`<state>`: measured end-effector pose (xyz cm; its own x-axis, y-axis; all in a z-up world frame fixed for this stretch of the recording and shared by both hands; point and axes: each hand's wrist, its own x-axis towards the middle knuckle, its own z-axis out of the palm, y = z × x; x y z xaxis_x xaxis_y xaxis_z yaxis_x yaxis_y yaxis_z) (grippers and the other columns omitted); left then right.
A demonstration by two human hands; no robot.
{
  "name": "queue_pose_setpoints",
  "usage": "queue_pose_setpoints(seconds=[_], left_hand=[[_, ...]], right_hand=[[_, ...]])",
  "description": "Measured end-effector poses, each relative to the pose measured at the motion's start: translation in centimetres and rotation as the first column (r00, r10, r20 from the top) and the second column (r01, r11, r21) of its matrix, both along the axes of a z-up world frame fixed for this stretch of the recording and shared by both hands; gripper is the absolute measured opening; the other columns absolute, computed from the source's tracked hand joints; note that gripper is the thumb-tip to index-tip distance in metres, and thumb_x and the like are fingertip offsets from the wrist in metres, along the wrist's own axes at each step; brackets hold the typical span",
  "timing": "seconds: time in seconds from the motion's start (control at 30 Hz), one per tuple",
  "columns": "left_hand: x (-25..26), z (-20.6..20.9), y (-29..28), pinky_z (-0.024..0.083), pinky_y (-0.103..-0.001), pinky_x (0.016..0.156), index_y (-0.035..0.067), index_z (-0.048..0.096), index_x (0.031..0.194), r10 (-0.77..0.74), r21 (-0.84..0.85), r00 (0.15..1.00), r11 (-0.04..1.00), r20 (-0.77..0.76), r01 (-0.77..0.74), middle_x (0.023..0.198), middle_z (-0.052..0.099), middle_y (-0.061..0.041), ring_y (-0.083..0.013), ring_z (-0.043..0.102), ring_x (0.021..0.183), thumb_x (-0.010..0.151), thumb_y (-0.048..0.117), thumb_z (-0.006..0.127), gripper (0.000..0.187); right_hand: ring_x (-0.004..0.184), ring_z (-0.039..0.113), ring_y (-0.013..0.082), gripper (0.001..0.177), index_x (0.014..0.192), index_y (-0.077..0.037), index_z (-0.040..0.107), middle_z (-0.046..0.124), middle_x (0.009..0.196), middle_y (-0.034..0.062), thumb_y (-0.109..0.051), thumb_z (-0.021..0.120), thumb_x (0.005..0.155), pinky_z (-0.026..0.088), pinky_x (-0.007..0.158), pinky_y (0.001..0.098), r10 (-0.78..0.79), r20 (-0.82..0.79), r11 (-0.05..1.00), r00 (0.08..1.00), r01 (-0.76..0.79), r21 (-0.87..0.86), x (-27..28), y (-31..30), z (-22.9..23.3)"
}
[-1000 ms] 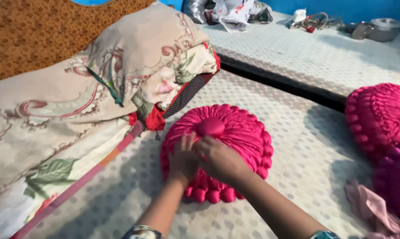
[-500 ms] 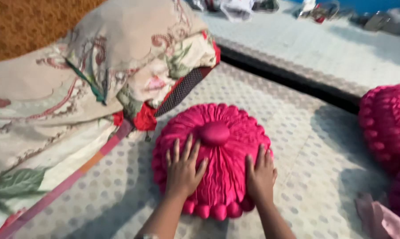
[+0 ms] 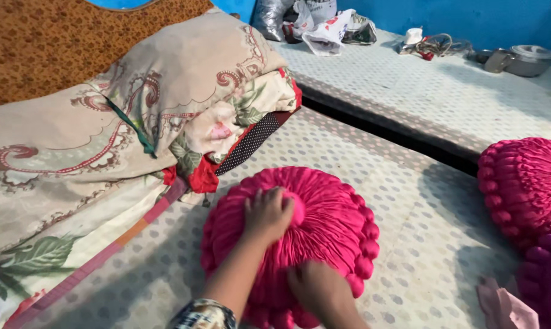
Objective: The person fluffs and arranges several cushions on a bed. They repeatedly pat and reshape rectangular patterned cushions and round pink decorative cushions, then place them neatly against the headboard.
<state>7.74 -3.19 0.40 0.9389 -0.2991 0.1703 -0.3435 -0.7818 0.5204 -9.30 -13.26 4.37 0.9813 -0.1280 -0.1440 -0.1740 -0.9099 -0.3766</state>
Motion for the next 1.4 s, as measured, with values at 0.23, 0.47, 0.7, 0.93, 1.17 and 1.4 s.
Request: queue_pose_setpoints(seconds=[0.23, 0.47, 0.7, 0.93, 1.17, 1.4], left_hand=[[-1.6, -1.6, 0.2, 0.016, -0.065, 0.119, 0.014, 0.050, 0.142, -0.065, -0.147, 0.980, 0.985, 0.190, 0.094, 0.152, 0.052, -0.013, -0.0430, 0.036, 0.146, 0.094, 0.054, 0.056, 0.063], [-2.9, -2.3, -0.4, 0.016, -0.063, 0.117, 0.009, 0.050, 0.142, -0.175, -0.096, 0.937, 0.972, 0.303, 0.213, 0.154, 0.049, -0.016, -0.0446, 0.033, 0.147, 0.092, 0.056, 0.062, 0.070], [-1.0, -2.4, -2.3, 0.014, -0.060, 0.122, 0.011, 0.052, 0.143, -0.233, -0.058, 0.956, 0.967, 0.178, 0.247, 0.158, 0.046, -0.012, -0.0390, 0.030, 0.151, 0.090, 0.059, 0.062, 0.072], [-0.3, 1.9, -4.2, 0.004, -0.068, 0.121, 0.015, 0.050, 0.146, -0.198, 0.152, 0.976, 0.966, -0.090, 0.210, 0.162, 0.038, -0.003, -0.0368, 0.021, 0.154, 0.087, 0.053, 0.062, 0.072], [-2.7, 4.0, -6.9, 0.019, -0.080, 0.116, 0.015, 0.061, 0.139, -0.274, 0.268, 0.943, 0.910, -0.188, 0.317, 0.155, 0.054, -0.002, -0.0376, 0.033, 0.153, 0.086, 0.045, 0.061, 0.061], [-0.9, 0.6, -0.1, 0.018, -0.073, 0.108, 0.011, 0.057, 0.139, -0.083, -0.082, 0.956, 0.991, 0.282, 0.110, 0.153, 0.048, -0.019, -0.0429, 0.039, 0.143, 0.075, 0.052, 0.079, 0.079]], right_hand=[[0.118, 0.063, 0.0411, 0.037, 0.131, -0.005, 0.062, 0.067, 0.129, 0.0216, -0.020, 0.062, 0.097, 0.048, 0.102, 0.0498, 0.009, 0.849, 0.995, 0.528, -0.091, 0.046, 5.8, -3.7, 10.5], [0.143, 0.040, 0.0454, 0.063, 0.156, -0.017, 0.045, 0.041, 0.159, 0.0191, -0.035, 0.054, 0.097, 0.027, 0.111, 0.0593, -0.231, 0.480, 0.969, 0.846, 0.245, 0.036, 6.5, -8.6, -5.4], [0.130, 0.058, 0.0429, 0.056, 0.138, -0.013, 0.055, 0.057, 0.142, 0.0263, -0.049, 0.041, 0.098, 0.051, 0.102, 0.0553, -0.089, 0.535, 0.881, 0.840, 0.318, -0.351, 7.2, -15.2, -15.8], [0.097, 0.074, 0.0403, 0.076, 0.106, -0.001, 0.071, 0.075, 0.096, 0.0261, -0.069, 0.037, 0.098, 0.059, 0.090, 0.0508, -0.517, 0.063, 0.843, 0.854, 0.521, -0.132, 5.5, -10.8, -12.1], [0.083, 0.076, 0.0358, 0.050, 0.088, -0.017, 0.081, 0.076, 0.082, 0.0151, -0.059, 0.053, 0.092, 0.059, 0.086, 0.0538, -0.223, -0.177, 0.974, 0.959, 0.212, -0.083, 4.2, -3.5, -10.1], [0.108, 0.068, 0.0382, 0.038, 0.124, -0.008, 0.068, 0.072, 0.117, 0.0208, -0.022, 0.065, 0.089, 0.053, 0.092, 0.0482, -0.167, 0.735, 0.977, 0.657, 0.012, 0.211, 5.6, -5.5, 7.7]])
